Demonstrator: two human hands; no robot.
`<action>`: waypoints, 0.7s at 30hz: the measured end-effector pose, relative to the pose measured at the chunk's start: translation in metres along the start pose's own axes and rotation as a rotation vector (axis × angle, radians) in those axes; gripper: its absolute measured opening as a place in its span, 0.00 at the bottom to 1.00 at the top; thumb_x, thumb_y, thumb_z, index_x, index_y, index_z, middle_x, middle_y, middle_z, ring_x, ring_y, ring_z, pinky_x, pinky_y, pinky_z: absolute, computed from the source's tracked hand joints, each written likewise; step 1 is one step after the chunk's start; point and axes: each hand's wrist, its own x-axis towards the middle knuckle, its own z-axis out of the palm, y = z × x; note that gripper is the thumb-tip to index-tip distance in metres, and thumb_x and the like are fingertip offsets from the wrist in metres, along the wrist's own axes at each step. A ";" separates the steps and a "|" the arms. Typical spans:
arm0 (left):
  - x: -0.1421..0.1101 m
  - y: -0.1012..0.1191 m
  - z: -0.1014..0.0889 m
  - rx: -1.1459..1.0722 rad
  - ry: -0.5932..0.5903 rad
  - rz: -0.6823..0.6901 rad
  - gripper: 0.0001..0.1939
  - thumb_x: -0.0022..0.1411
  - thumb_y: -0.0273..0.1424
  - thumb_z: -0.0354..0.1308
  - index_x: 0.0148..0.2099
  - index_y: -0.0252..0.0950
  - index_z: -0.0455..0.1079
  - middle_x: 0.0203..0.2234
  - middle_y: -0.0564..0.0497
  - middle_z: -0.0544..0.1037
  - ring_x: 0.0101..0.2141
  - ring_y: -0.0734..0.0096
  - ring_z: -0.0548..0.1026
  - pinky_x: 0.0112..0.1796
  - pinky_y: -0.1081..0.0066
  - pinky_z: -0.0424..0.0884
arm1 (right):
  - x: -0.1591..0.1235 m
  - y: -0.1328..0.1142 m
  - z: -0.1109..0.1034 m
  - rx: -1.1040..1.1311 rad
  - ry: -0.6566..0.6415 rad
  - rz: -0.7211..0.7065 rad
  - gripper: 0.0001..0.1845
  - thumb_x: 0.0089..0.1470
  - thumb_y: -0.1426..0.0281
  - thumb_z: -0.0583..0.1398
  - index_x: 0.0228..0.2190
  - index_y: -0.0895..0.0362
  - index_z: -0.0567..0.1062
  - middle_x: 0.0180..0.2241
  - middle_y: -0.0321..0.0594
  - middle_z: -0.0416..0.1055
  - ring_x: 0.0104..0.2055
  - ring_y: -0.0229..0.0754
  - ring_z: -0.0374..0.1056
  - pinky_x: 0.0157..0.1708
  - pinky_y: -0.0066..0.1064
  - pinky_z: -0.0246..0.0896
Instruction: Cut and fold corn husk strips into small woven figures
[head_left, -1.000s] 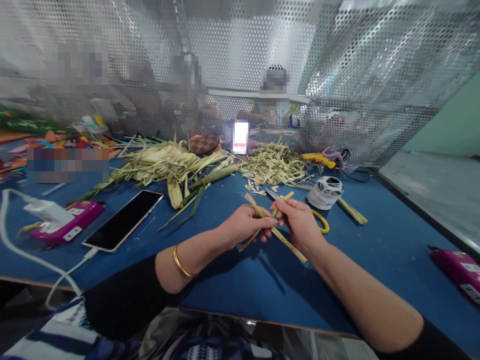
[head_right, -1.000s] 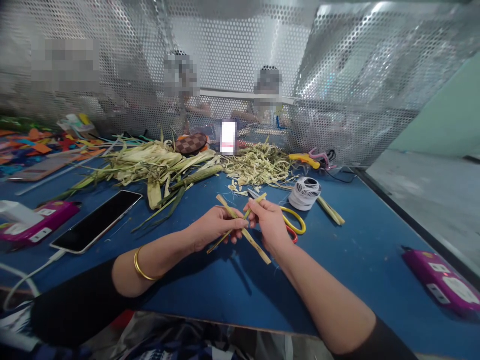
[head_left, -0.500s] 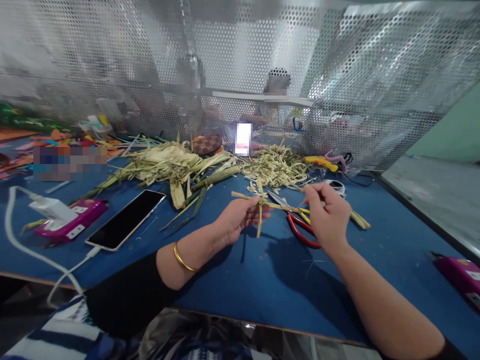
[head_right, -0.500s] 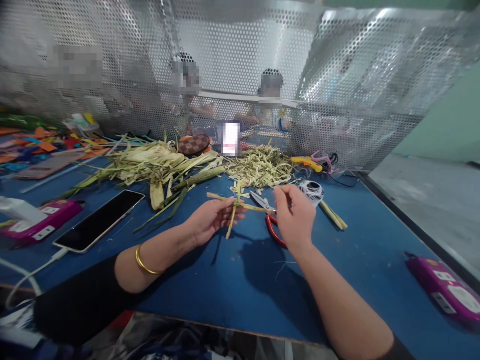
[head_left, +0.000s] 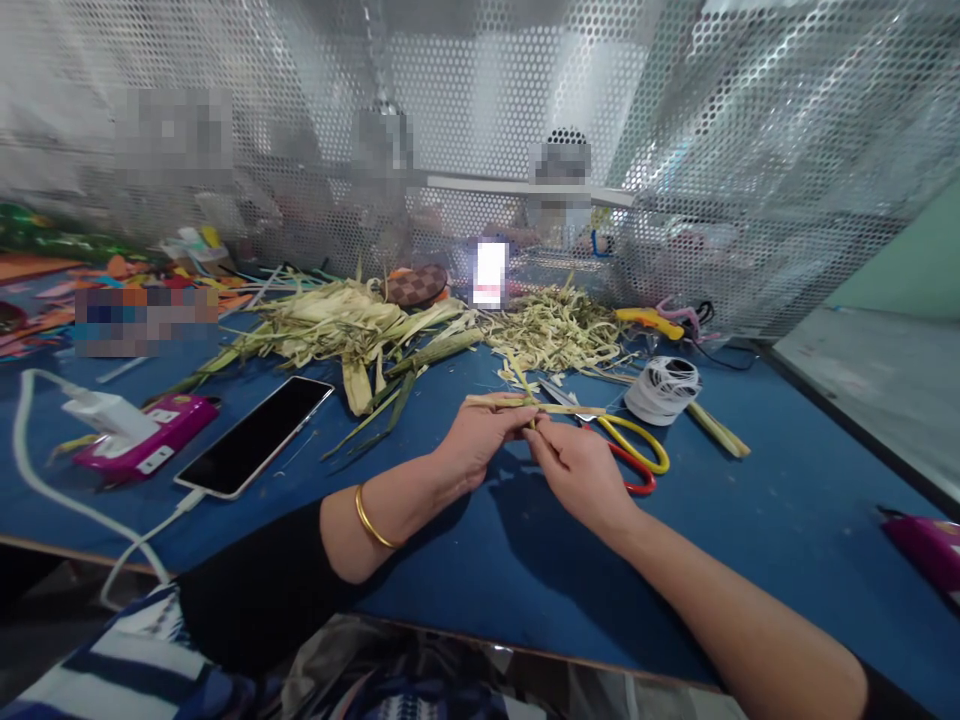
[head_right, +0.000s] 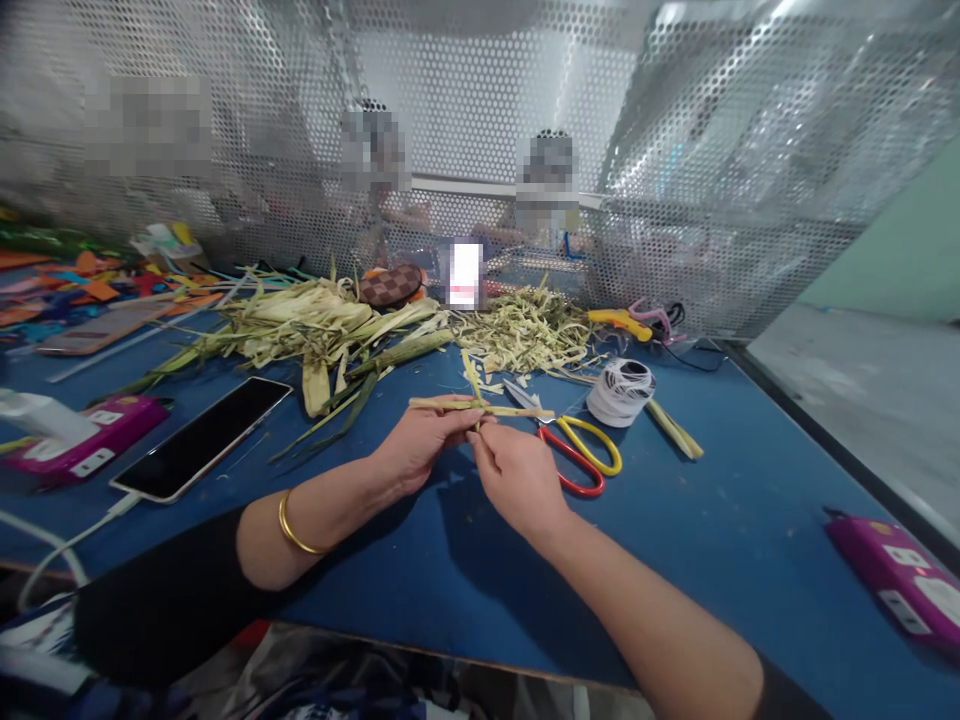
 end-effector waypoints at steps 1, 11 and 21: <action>0.000 0.000 0.000 0.009 0.005 -0.006 0.09 0.43 0.25 0.68 0.30 0.30 0.74 0.25 0.49 0.78 0.29 0.71 0.75 0.33 0.72 0.72 | -0.001 0.000 0.001 -0.028 0.005 -0.035 0.20 0.61 0.66 0.49 0.18 0.54 0.61 0.17 0.35 0.63 0.20 0.36 0.57 0.23 0.30 0.47; 0.007 0.000 -0.008 0.017 0.031 -0.107 0.11 0.45 0.28 0.69 0.33 0.32 0.74 0.26 0.48 0.79 0.28 0.72 0.76 0.32 0.73 0.71 | 0.000 -0.002 -0.011 -0.164 0.111 -0.085 0.17 0.63 0.64 0.49 0.29 0.56 0.72 0.27 0.41 0.71 0.28 0.41 0.65 0.28 0.30 0.53; 0.007 0.008 -0.010 0.273 0.029 -0.068 0.22 0.47 0.38 0.68 0.44 0.33 0.74 0.30 0.47 0.77 0.27 0.73 0.73 0.28 0.73 0.67 | 0.012 0.029 -0.022 -0.399 0.002 -0.111 0.12 0.62 0.69 0.51 0.29 0.56 0.72 0.27 0.39 0.72 0.29 0.42 0.65 0.35 0.32 0.50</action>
